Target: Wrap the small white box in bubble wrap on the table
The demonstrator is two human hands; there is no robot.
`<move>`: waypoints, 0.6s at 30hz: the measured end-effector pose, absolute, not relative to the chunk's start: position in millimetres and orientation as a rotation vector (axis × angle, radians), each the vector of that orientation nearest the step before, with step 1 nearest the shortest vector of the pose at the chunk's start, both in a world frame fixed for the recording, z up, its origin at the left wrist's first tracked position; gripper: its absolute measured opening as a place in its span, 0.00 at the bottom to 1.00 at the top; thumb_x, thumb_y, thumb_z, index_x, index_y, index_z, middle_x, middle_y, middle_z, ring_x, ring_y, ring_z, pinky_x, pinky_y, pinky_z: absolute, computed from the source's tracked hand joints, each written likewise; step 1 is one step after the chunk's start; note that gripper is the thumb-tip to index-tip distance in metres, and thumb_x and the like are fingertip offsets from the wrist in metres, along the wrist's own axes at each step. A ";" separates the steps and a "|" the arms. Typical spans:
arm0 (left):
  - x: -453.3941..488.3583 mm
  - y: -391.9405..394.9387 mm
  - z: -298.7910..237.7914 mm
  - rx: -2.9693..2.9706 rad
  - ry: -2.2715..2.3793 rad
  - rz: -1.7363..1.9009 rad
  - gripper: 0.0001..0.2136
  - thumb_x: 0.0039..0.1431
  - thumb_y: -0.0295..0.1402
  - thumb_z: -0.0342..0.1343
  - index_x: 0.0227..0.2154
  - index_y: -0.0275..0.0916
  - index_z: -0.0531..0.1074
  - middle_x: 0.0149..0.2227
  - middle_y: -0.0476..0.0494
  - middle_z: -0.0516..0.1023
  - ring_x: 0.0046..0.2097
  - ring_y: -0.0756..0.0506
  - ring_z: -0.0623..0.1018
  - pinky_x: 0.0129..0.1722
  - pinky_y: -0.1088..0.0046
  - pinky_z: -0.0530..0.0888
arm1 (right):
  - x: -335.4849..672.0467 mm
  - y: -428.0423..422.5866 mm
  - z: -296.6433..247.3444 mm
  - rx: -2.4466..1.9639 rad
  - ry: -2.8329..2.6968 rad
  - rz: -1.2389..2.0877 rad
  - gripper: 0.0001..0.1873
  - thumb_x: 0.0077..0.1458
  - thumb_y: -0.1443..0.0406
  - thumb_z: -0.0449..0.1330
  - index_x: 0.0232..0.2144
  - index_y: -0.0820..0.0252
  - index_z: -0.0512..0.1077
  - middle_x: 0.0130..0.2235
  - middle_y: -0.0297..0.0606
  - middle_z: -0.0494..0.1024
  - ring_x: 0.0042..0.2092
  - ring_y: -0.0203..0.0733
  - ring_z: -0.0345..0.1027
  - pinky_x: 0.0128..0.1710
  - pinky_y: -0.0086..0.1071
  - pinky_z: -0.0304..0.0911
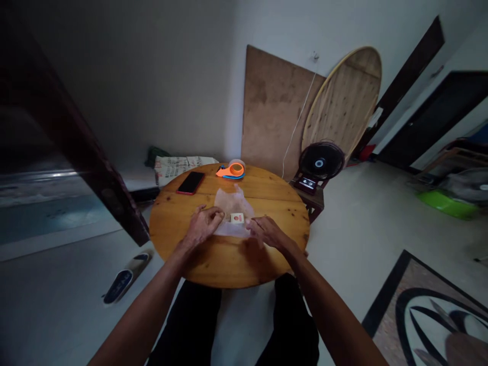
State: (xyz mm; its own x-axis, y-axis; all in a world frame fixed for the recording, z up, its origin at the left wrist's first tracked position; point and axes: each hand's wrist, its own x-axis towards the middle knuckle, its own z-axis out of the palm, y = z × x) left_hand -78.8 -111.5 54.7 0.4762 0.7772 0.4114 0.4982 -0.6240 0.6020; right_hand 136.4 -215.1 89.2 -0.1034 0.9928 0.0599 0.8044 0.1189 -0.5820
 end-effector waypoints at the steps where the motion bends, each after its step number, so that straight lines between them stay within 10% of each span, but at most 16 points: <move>1: -80.8 -115.0 58.6 2.383 1.088 0.868 0.13 0.60 0.38 0.48 0.34 0.40 0.78 0.26 0.45 0.79 0.33 0.45 0.78 0.56 0.61 0.61 | 135.9 -217.3 87.5 -1.742 -1.975 0.600 0.25 0.64 0.55 0.43 0.23 0.59 0.70 0.24 0.34 0.72 0.26 0.36 0.62 0.30 0.29 0.56; 8: -92.0 -135.3 60.2 2.587 1.134 0.355 0.09 0.50 0.36 0.56 0.33 0.40 0.77 0.26 0.40 0.79 0.35 0.38 0.78 0.45 0.60 0.67 | 134.8 -216.9 66.1 -1.867 -1.964 0.422 0.09 0.54 0.67 0.52 0.33 0.58 0.72 0.31 0.34 0.75 0.33 0.37 0.66 0.33 0.27 0.59; 18: -56.9 -124.5 64.1 2.414 0.781 0.691 0.32 0.47 0.28 0.58 0.59 0.36 0.61 0.56 0.32 0.68 0.58 0.37 0.68 0.57 0.60 0.64 | 128.7 -196.7 60.0 -1.903 -1.942 0.277 0.27 0.47 0.65 0.59 0.52 0.54 0.65 0.49 0.40 0.73 0.44 0.44 0.69 0.42 0.32 0.62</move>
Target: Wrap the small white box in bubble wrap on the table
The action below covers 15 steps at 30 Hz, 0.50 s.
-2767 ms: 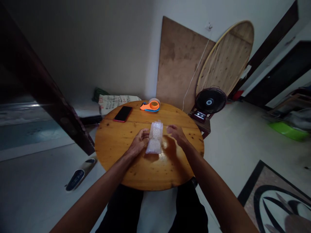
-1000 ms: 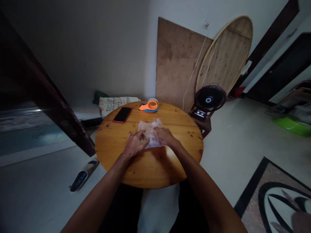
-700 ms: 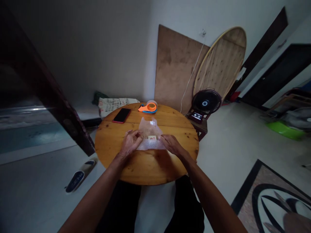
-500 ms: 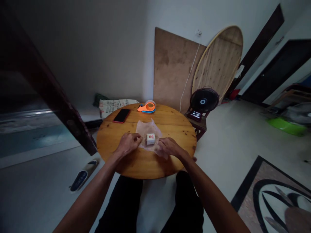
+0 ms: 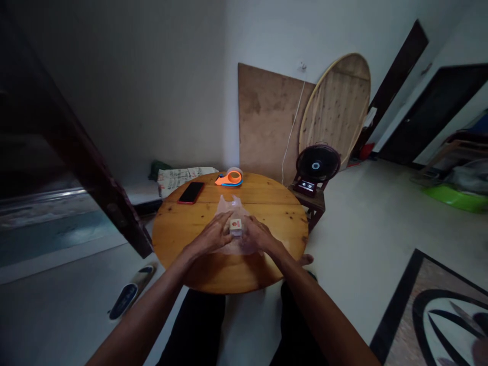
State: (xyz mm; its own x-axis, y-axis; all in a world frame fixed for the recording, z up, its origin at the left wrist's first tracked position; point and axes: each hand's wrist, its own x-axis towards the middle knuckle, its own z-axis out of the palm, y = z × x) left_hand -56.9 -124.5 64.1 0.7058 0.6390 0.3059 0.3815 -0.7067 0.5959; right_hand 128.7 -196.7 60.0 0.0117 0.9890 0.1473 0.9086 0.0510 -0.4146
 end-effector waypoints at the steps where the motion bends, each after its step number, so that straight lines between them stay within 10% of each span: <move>1: -50.5 -120.2 57.9 2.315 0.740 0.714 0.37 0.45 0.28 0.60 0.61 0.36 0.57 0.59 0.32 0.65 0.59 0.37 0.66 0.58 0.60 0.64 | 126.5 -193.5 61.3 -1.920 -1.948 0.267 0.27 0.46 0.64 0.60 0.51 0.54 0.66 0.48 0.40 0.73 0.43 0.44 0.69 0.41 0.31 0.62; 15: -37.8 -112.5 10.9 2.005 0.633 0.728 0.49 0.42 0.36 0.65 0.66 0.38 0.44 0.59 0.34 0.67 0.57 0.37 0.69 0.56 0.58 0.68 | 128.5 -186.6 59.6 -1.922 -1.927 0.274 0.17 0.49 0.59 0.61 0.43 0.54 0.70 0.41 0.37 0.76 0.39 0.44 0.69 0.37 0.31 0.59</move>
State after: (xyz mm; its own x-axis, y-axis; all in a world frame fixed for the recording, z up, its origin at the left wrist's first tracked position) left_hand -37.8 -112.5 10.9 0.6980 0.6717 0.2483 0.1526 -0.4783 0.8648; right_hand 128.5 -186.6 59.6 0.0284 0.9893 0.1434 0.9103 0.0336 -0.4126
